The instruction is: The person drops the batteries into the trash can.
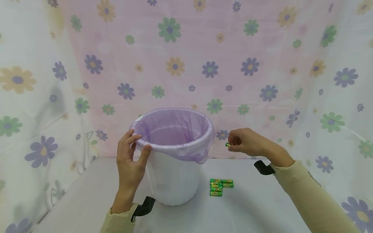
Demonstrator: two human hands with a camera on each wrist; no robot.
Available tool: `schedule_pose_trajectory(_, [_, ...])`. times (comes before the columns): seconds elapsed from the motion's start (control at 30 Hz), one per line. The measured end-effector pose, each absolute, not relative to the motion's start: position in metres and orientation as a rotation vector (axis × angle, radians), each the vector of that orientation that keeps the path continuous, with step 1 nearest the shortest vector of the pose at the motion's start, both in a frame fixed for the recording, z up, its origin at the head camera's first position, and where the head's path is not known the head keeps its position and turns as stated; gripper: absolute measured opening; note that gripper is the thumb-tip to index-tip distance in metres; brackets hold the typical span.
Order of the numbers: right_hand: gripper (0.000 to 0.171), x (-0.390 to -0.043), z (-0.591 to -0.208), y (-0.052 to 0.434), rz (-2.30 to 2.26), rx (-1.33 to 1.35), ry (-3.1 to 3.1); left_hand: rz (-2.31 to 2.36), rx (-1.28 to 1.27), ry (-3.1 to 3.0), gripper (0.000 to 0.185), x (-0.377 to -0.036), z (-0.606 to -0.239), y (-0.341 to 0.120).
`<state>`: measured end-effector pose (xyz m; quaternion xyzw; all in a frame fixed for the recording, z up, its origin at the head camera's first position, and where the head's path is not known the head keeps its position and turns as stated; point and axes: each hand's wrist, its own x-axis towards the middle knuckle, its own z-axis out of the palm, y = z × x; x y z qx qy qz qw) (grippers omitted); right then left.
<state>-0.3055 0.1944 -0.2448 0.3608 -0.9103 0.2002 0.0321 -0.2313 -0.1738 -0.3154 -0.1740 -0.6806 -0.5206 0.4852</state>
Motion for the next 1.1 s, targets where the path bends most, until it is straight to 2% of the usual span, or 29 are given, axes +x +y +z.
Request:
schedule_pose_trajectory(0.33, [0.008,-0.299,-0.187,0.170,0.543,1.156,-2.697,-1.281,-0.446,-1.652,0.040,-0.231,-0.314,-0.169])
schedule_pose_trajectory(0.47, [0.009,-0.298,-0.173,0.156,0.559,1.219,-2.663,-1.285,-0.445,-1.652,0.038,-0.221,-0.304,-0.162])
schedule_pose_trajectory(0.73, [0.010,-0.301,-0.167,0.119,0.604,1.282,-2.624,-1.264,-0.440,-1.670,0.036,-0.205,-0.292,-0.156])
schedule_pose_trajectory(1.1, [0.009,-0.312,-0.170,0.070,0.596,1.390,-2.614,-1.275,-0.413,-1.659,0.040,-0.229,-0.314,-0.172])
